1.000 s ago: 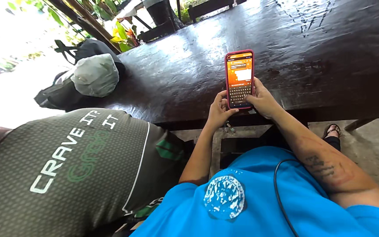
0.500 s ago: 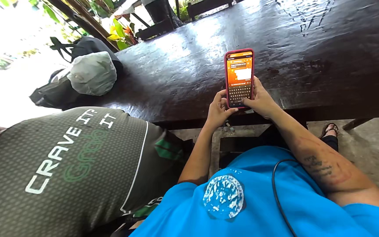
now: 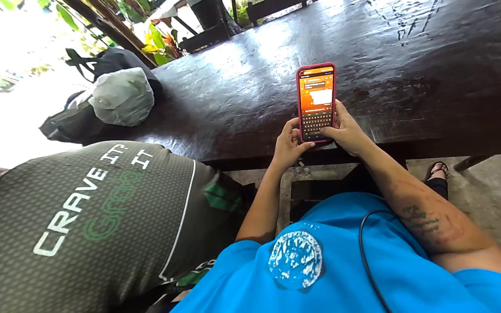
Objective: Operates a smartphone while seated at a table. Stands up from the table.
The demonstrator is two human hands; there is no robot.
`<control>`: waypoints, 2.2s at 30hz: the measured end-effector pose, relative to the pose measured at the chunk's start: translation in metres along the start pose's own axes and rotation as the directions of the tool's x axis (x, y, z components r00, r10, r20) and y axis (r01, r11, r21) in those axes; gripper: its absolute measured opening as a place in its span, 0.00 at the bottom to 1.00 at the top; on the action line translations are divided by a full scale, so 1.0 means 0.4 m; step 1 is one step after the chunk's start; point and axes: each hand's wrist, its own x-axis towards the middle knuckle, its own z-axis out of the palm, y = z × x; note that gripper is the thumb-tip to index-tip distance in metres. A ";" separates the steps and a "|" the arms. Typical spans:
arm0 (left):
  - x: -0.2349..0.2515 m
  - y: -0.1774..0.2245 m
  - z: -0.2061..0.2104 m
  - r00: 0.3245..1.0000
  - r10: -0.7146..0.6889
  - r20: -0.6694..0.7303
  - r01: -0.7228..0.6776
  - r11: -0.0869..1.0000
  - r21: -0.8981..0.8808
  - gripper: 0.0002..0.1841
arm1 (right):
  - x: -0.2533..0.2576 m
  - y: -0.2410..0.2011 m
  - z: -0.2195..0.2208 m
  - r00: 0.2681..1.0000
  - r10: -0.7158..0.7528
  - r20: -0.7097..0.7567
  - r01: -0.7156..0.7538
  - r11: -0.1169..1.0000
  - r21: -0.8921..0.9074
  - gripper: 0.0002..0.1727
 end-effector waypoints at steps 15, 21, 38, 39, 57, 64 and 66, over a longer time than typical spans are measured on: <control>-0.001 -0.002 0.002 1.000 -0.005 -0.011 0.005 1.000 0.014 0.40 | -0.003 -0.007 0.002 1.000 0.005 -0.012 -0.005 1.000 0.017 0.48; -0.001 0.000 0.002 1.000 0.004 -0.002 -0.004 1.000 0.025 0.40 | -0.005 -0.005 0.002 1.000 -0.007 -0.016 0.007 1.000 0.012 0.46; 0.000 -0.002 0.002 1.000 -0.001 -0.009 0.001 0.999 0.034 0.40 | -0.005 -0.007 0.003 1.000 0.005 -0.024 -0.005 1.000 0.007 0.47; 0.000 -0.001 0.002 1.000 -0.001 -0.008 0.001 0.999 0.033 0.40 | -0.004 -0.006 0.003 1.000 0.004 -0.024 -0.004 1.000 0.007 0.47; 0.001 -0.005 0.002 1.000 0.000 -0.018 0.001 0.999 0.051 0.42 | -0.002 -0.005 -0.001 0.999 -0.012 -0.029 0.012 1.000 0.000 0.46; 0.001 -0.005 0.002 1.000 0.011 -0.014 -0.010 0.999 0.040 0.41 | -0.003 -0.006 0.001 0.999 -0.004 -0.035 0.005 1.000 0.006 0.46; 0.001 -0.007 0.003 1.000 0.006 -0.013 -0.005 0.999 0.038 0.41 | -0.002 -0.005 0.000 0.999 -0.004 -0.038 0.005 1.000 0.002 0.46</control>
